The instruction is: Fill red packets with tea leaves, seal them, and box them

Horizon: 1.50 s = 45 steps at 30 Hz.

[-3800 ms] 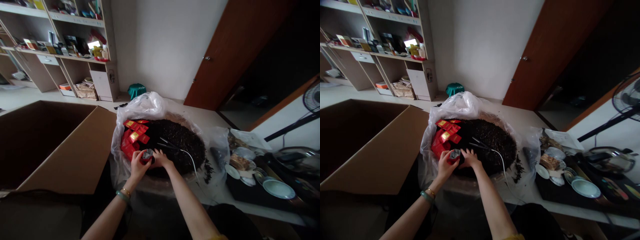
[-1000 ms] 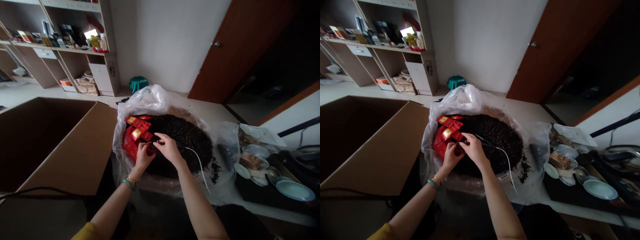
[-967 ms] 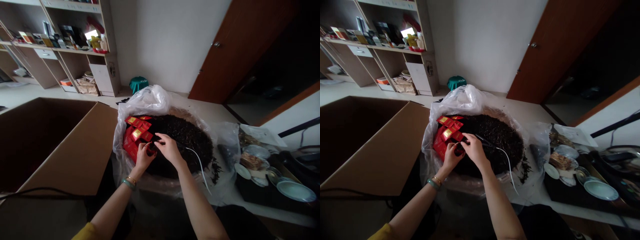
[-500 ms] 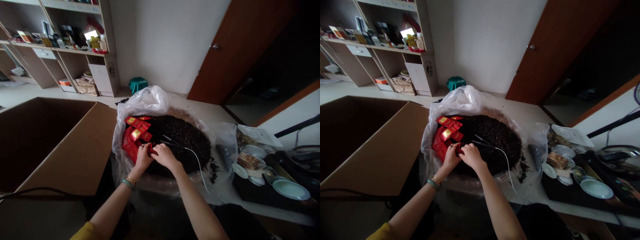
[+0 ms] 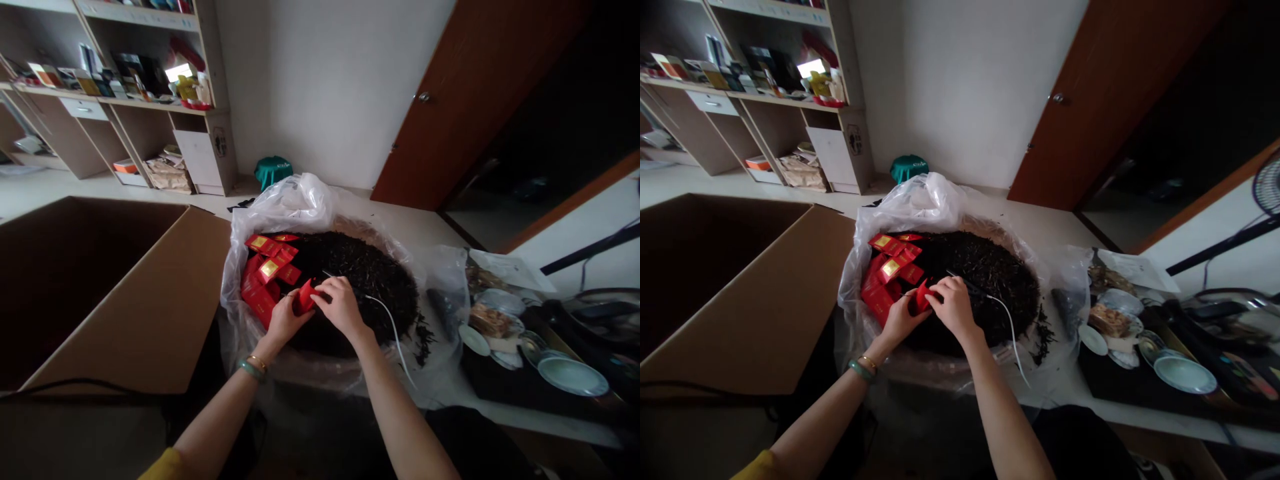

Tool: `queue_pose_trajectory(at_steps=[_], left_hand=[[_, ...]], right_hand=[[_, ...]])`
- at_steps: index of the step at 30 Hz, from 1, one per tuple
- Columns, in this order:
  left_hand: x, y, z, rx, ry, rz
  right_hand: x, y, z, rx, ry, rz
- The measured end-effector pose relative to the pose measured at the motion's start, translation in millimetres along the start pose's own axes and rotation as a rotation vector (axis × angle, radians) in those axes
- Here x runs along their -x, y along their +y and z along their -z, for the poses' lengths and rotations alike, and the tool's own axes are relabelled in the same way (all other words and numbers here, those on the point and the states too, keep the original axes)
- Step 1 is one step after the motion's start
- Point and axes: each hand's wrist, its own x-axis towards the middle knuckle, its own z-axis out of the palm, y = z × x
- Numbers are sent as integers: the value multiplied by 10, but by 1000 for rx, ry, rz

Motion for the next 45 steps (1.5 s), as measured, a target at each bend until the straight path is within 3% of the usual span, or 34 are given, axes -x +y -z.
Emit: queue_pose_trajectory(at_steps=[7,10,14,19,23,30,37,45], left_hand=[[-6,-11,26,56,33,1],[-53,9,81,101,16,12],[-163,54,131,141,30,-75],[-222,57,67,106,52,-196],[-189,39,12,70,66,-215],[-187,-7,9,53,30,-205],[-212,18,-16,-86,113,-190],[-220,24,37,106,32,-183]], right_hand=[[-24,28,97,-13,-113,41],[-47,34,141,-19,-42,46],[-61,55,164,13,27,-10],[-54,150,87,-68,-189,-168],[-58,221,24,12,-205,-260],[-212,288,-54,-227,-425,-105],[-244,203,-165,-152,-324,-162],[-175,28,-166,-227,-398,-121]])
